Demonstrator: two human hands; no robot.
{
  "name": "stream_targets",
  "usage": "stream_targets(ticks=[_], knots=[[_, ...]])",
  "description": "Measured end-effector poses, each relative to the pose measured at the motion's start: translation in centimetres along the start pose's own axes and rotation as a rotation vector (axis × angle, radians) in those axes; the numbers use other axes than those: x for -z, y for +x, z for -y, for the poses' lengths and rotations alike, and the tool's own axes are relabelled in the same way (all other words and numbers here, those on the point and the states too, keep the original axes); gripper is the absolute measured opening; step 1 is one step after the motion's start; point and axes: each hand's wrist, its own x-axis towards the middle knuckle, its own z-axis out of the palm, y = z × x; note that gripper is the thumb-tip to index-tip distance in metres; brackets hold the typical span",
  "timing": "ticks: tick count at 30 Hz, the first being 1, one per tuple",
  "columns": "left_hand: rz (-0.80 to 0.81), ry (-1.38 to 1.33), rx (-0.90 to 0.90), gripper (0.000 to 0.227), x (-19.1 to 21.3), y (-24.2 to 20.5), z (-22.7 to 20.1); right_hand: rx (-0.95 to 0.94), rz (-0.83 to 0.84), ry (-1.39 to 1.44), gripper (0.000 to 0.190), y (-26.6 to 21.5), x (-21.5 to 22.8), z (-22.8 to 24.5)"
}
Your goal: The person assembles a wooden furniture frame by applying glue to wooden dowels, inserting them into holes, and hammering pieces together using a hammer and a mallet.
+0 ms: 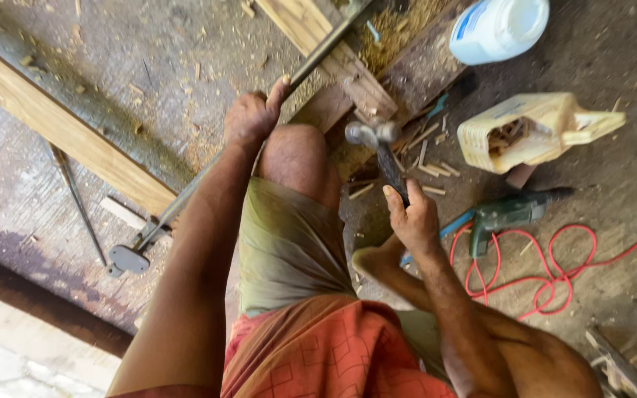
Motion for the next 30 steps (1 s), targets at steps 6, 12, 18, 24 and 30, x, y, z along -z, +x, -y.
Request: stream_targets(ticks=[6, 12, 18, 24, 30], knots=[[0.004, 0.021, 0.014, 0.094, -0.1, 0.2, 0.1, 0.141, -0.229, 0.405, 0.026, 2.9, -0.1, 2.8], [-0.045, 0.007, -0.054, 0.093, -0.1, 0.4, 0.3, -0.212, 0.142, -0.076, 0.027, 7.2, -3.1, 0.2], [-0.081, -0.007, -0.072, 0.092, -0.4, 0.8, 0.8, 0.012, -0.135, 0.028, 0.028, 8.0, -2.8, 1.1], [-0.049, 0.012, -0.054, 0.094, 0.0, 0.2, 0.4, 0.450, -0.394, 0.240, 0.029, 7.0, -2.7, 1.2], [0.033, 0.031, 0.005, 0.097, -0.5, 0.3, 0.6, -0.141, 0.146, -0.127, 0.024, 9.4, -3.7, -0.1]])
